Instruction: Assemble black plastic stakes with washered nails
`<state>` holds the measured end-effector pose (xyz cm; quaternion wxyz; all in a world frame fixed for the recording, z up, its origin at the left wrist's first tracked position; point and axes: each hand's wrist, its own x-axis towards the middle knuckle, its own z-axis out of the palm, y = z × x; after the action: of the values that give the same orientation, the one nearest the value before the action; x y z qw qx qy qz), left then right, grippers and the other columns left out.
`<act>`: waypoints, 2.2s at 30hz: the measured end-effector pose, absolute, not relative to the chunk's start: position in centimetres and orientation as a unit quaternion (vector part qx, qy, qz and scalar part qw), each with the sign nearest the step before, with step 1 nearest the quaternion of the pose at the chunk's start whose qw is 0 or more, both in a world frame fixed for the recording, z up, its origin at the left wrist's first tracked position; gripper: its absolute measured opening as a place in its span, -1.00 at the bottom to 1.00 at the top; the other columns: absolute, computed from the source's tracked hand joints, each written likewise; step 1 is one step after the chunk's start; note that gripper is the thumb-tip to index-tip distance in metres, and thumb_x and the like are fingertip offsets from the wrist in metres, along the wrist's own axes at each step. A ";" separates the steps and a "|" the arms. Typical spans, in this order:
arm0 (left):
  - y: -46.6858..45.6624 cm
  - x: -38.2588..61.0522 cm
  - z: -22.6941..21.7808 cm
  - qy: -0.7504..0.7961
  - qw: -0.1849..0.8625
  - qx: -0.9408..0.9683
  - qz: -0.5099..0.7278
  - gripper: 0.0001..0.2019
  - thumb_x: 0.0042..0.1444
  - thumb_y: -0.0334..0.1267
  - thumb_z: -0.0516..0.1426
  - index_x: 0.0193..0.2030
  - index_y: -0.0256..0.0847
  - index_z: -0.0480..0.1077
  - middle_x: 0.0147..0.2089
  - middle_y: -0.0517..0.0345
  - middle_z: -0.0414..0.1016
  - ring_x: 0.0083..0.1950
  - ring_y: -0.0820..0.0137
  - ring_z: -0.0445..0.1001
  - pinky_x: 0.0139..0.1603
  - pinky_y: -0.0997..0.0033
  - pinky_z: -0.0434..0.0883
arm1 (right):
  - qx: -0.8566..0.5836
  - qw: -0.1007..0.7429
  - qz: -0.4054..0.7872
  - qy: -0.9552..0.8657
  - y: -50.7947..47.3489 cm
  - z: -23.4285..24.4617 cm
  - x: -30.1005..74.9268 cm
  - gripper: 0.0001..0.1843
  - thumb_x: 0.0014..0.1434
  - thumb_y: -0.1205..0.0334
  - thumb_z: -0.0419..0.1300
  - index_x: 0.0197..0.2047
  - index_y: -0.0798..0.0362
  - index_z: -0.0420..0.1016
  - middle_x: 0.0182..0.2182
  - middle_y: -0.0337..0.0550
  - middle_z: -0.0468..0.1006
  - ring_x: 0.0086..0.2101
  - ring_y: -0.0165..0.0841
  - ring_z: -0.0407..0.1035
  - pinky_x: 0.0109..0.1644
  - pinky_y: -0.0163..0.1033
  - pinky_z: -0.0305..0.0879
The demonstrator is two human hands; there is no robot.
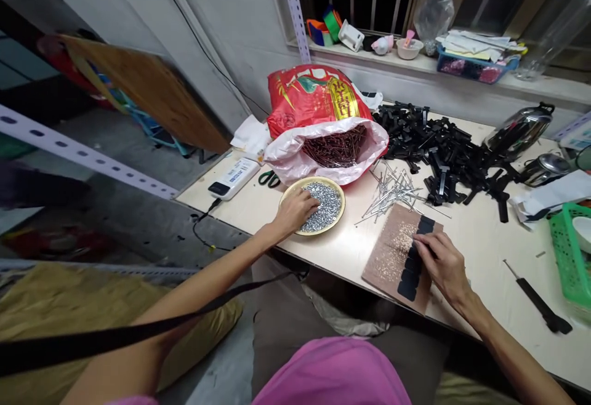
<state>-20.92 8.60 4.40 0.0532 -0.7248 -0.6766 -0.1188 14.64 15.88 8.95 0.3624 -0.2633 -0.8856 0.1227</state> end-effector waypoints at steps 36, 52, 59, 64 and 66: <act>9.1 -18.5 7.3 -0.555 -0.465 -0.213 -0.655 -0.65 -0.34 -0.13 0.38 -0.52 -0.26 0.36 -0.60 0.26 0.45 -0.55 0.48 0.44 -0.42 0.45 0.43 | -0.196 0.256 0.283 -0.903 17.2 8.3 -3.6 -0.68 0.23 0.43 0.11 -0.01 -0.02 0.54 -0.38 -0.17 0.38 -0.32 -0.35 0.34 -0.26 -0.27 0.35; 9.4 -18.1 7.8 -0.559 -0.450 -0.236 -0.655 -0.69 -0.29 -0.14 0.35 -0.53 -0.23 0.33 -0.59 0.26 0.43 -0.54 0.47 0.42 -0.43 0.40 0.43 | -0.190 0.268 0.262 -0.908 17.5 8.2 -3.1 -0.68 0.23 0.44 0.10 -0.03 -0.02 0.54 -0.39 -0.18 0.33 -0.32 -0.35 0.31 -0.28 -0.26 0.35; 9.4 -17.9 7.9 -0.582 -0.410 -0.286 -0.642 -0.69 -0.24 -0.08 0.33 -0.50 -0.24 0.36 -0.55 0.25 0.43 -0.52 0.46 0.42 -0.38 0.40 0.42 | -0.195 0.267 0.237 -0.913 17.5 8.2 -3.1 -0.72 0.25 0.41 0.09 -0.04 0.05 0.54 -0.38 -0.14 0.34 -0.32 -0.34 0.31 -0.29 -0.27 0.35; 9.4 -17.8 8.0 -0.590 -0.379 -0.320 -0.637 -0.72 -0.16 -0.09 0.30 -0.51 -0.24 0.38 -0.54 0.23 0.44 -0.48 0.45 0.43 -0.34 0.41 0.41 | -0.211 0.254 0.200 -0.922 17.3 8.3 -3.0 -0.76 0.27 0.36 0.08 -0.08 0.02 0.54 -0.38 -0.14 0.35 -0.33 -0.33 0.30 -0.30 -0.25 0.35; 9.5 -17.9 7.9 -0.591 -0.389 -0.320 -0.630 -0.72 -0.16 -0.09 0.30 -0.50 -0.24 0.37 -0.56 0.24 0.42 -0.49 0.44 0.42 -0.35 0.40 0.41 | -0.217 0.249 0.184 -0.926 17.3 8.2 -3.0 -0.78 0.27 0.35 0.08 -0.09 0.03 0.53 -0.38 -0.13 0.37 -0.33 -0.32 0.31 -0.30 -0.25 0.36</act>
<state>-17.86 9.47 7.93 -0.3895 -0.3201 -0.5911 -0.6296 -2.96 17.25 8.18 0.2494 -0.2170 -0.9256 0.1842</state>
